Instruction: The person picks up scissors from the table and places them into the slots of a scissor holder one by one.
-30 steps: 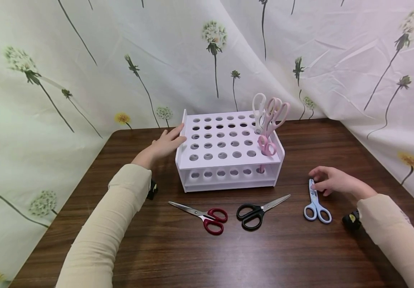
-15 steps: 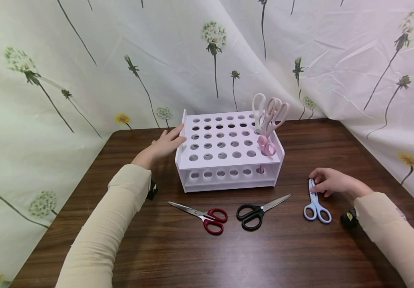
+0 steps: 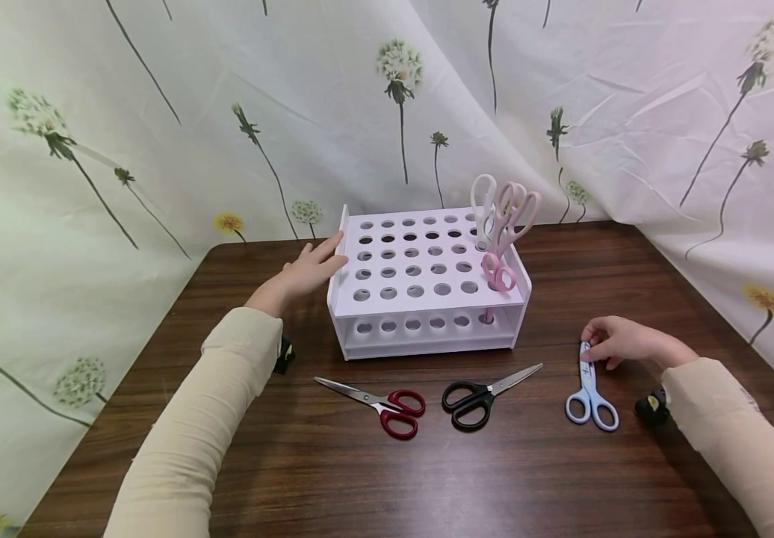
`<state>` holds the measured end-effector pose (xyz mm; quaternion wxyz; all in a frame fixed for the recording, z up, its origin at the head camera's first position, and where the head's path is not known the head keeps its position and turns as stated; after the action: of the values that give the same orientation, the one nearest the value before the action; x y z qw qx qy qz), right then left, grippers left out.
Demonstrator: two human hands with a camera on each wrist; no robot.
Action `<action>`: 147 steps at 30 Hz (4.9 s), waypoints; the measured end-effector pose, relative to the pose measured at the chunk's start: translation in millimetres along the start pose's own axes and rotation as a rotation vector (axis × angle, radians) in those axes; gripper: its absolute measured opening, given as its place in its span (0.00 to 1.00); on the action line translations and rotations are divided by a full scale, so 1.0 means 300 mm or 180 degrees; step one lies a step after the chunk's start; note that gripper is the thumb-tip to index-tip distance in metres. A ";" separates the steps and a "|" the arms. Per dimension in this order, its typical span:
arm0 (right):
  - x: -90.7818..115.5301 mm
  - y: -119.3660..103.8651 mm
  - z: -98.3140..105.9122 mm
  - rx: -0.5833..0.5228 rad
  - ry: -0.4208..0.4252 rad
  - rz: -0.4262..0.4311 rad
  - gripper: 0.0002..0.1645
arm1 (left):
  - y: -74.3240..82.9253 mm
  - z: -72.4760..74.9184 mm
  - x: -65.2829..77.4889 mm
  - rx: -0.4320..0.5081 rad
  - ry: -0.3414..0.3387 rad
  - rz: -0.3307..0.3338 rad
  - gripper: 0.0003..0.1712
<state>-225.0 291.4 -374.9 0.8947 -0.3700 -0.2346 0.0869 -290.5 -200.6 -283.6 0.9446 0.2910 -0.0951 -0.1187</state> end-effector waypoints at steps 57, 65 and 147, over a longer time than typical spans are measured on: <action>0.021 -0.046 0.032 -0.2495 -0.0917 0.1415 0.20 | -0.004 -0.002 -0.002 -0.0015 -0.0009 0.0026 0.35; 0.024 -0.067 0.027 -0.2335 -0.0833 0.1510 0.19 | 0.002 0.000 0.002 -0.0006 -0.0003 0.0034 0.35; 0.048 -0.380 -0.067 -0.4173 -0.1195 0.1985 0.22 | -0.008 -0.009 -0.004 0.0070 -0.0044 0.0085 0.35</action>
<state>-204.7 202.6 -302.2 0.3697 -0.8555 -0.2713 0.2405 -291.4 -200.7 -287.2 0.9421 0.2992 -0.1069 -0.1070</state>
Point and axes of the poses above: each hand's wrist, its own x-axis away from the middle knuckle, its own z-axis out of the back of the hand, y = z × x, the point moved 2 cm from there along -x, towards the middle knuckle, and after that the axes turned 3 degrees about y, right-handed, at the moved point
